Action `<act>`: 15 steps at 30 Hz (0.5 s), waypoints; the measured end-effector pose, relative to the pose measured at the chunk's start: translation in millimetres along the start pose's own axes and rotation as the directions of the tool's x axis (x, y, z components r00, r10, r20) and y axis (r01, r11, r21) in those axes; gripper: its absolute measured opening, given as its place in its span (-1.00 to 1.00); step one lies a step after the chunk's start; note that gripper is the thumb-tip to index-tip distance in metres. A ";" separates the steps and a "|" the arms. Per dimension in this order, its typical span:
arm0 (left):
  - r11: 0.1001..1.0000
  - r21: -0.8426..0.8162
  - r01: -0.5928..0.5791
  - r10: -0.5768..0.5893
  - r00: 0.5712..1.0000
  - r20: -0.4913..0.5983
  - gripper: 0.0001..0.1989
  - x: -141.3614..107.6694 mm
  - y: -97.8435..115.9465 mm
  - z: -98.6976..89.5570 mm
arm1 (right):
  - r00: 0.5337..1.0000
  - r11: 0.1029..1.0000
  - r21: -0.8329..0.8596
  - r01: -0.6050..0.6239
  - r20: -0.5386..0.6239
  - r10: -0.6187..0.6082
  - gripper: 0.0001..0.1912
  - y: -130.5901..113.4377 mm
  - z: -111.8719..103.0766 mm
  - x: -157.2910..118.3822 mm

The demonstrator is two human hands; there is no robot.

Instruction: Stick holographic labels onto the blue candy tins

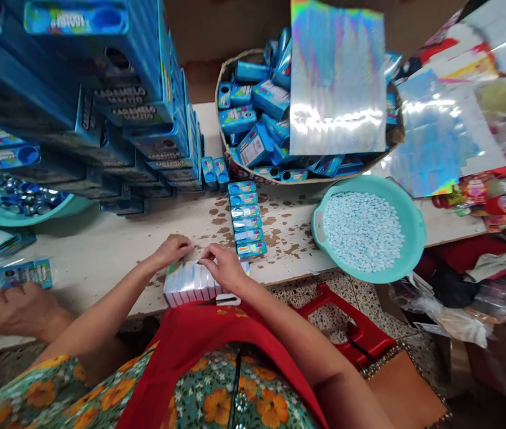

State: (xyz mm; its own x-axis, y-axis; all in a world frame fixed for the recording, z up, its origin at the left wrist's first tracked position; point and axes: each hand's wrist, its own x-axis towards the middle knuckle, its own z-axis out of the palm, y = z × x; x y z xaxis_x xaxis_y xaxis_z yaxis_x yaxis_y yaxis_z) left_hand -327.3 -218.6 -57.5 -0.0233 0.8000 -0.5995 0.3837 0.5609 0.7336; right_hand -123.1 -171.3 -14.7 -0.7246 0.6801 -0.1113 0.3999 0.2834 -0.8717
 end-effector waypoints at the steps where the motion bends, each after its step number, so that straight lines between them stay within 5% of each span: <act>1: 0.995 -0.040 -0.089 0.086 0.993 -0.079 -0.72 -2.5 11.1 -0.9 | 0.998 0.999 0.049 -0.024 -0.053 0.026 -0.91 -3.7 -8.9 2.0; 4: 0.930 -0.280 -0.238 0.248 0.969 -0.001 -0.59 -7.7 48.3 3.6 | 0.979 0.985 0.157 -0.068 -0.177 0.096 -0.88 -8.1 -33.0 11.5; 6: 0.916 -0.354 -0.187 0.254 0.955 0.153 -0.63 -4.3 70.3 10.1 | 0.955 0.974 0.205 -0.094 -0.258 0.146 -0.87 -4.9 -44.6 20.3; 8: 0.925 -0.356 -0.130 0.211 0.957 0.198 -0.66 6.5 86.9 14.6 | 0.922 0.969 0.217 -0.119 -0.339 0.189 -0.86 2.2 -52.8 30.6; 15: 0.901 -0.356 -0.246 0.277 0.960 0.037 -0.76 68.9 115.1 8.8 | 0.725 0.963 -0.001 -0.269 -0.658 0.202 -0.86 35.9 -73.7 71.7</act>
State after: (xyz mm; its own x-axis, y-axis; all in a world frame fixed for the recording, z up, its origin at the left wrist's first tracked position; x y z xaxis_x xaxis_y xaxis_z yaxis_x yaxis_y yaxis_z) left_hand -276.7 -100.9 -17.2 0.1177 0.9155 -0.3847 0.0229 0.3848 0.9227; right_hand -119.3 -62.6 -18.9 -0.0756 0.9955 0.0571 0.5810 0.0905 -0.8088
